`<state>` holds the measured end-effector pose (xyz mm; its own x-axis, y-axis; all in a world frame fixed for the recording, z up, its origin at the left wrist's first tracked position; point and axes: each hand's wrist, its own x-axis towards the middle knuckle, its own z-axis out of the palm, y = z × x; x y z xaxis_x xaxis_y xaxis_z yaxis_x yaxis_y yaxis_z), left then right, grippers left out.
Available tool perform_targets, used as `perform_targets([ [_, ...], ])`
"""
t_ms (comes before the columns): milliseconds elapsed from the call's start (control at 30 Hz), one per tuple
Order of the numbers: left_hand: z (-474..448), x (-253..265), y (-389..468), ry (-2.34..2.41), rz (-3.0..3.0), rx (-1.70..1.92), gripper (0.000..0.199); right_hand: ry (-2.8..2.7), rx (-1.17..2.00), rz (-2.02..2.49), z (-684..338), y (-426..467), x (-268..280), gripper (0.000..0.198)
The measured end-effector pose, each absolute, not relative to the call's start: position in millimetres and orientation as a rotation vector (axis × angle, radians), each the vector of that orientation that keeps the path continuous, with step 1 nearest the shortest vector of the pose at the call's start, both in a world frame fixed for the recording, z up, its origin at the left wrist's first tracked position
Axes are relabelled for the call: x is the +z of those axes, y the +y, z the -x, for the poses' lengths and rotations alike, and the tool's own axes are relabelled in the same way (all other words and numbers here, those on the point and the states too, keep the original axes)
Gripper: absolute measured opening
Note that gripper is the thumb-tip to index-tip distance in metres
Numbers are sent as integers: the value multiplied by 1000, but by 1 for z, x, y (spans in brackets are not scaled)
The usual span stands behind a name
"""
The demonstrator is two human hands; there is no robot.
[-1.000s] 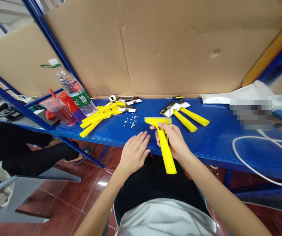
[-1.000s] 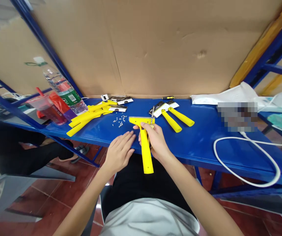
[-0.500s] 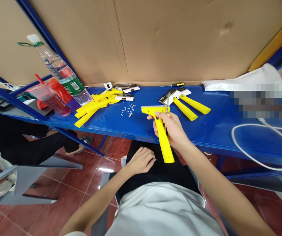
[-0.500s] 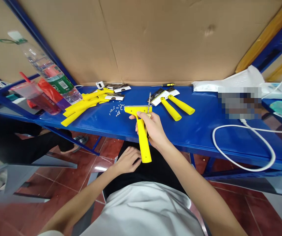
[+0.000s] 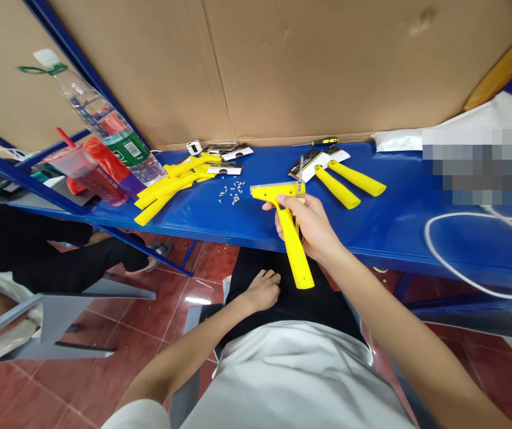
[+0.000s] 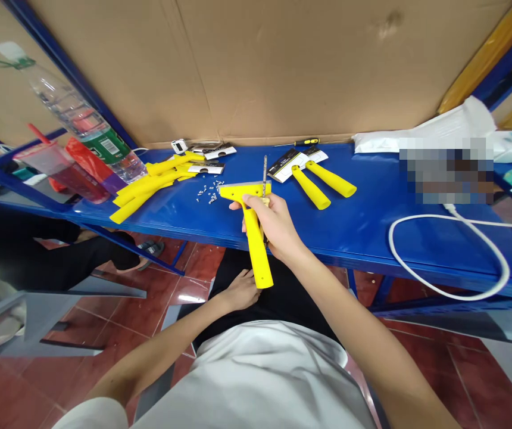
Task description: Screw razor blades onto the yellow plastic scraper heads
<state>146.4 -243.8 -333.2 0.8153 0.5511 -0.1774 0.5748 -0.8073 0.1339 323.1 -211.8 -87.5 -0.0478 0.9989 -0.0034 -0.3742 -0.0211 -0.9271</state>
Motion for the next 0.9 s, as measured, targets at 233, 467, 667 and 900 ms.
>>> perform_targets([
  [233, -135, -330, -259, 696, -2929, -195, 22, -953, 1407, 913, -323, -210, -91, 29],
  [467, -128, -325, -264, 608, -2952, -190, 19, -964, 1401, 893, -324, -209, -93, 28],
  [667, -122, -328, -262, 637, -2909, -156, 22, -972, 1392, 887, -323, -209, -92, 23],
  [900, -129, -336, -261, 742, -2819, -161, 24, -1012, 1388, 895, -323, -208, -94, 24],
])
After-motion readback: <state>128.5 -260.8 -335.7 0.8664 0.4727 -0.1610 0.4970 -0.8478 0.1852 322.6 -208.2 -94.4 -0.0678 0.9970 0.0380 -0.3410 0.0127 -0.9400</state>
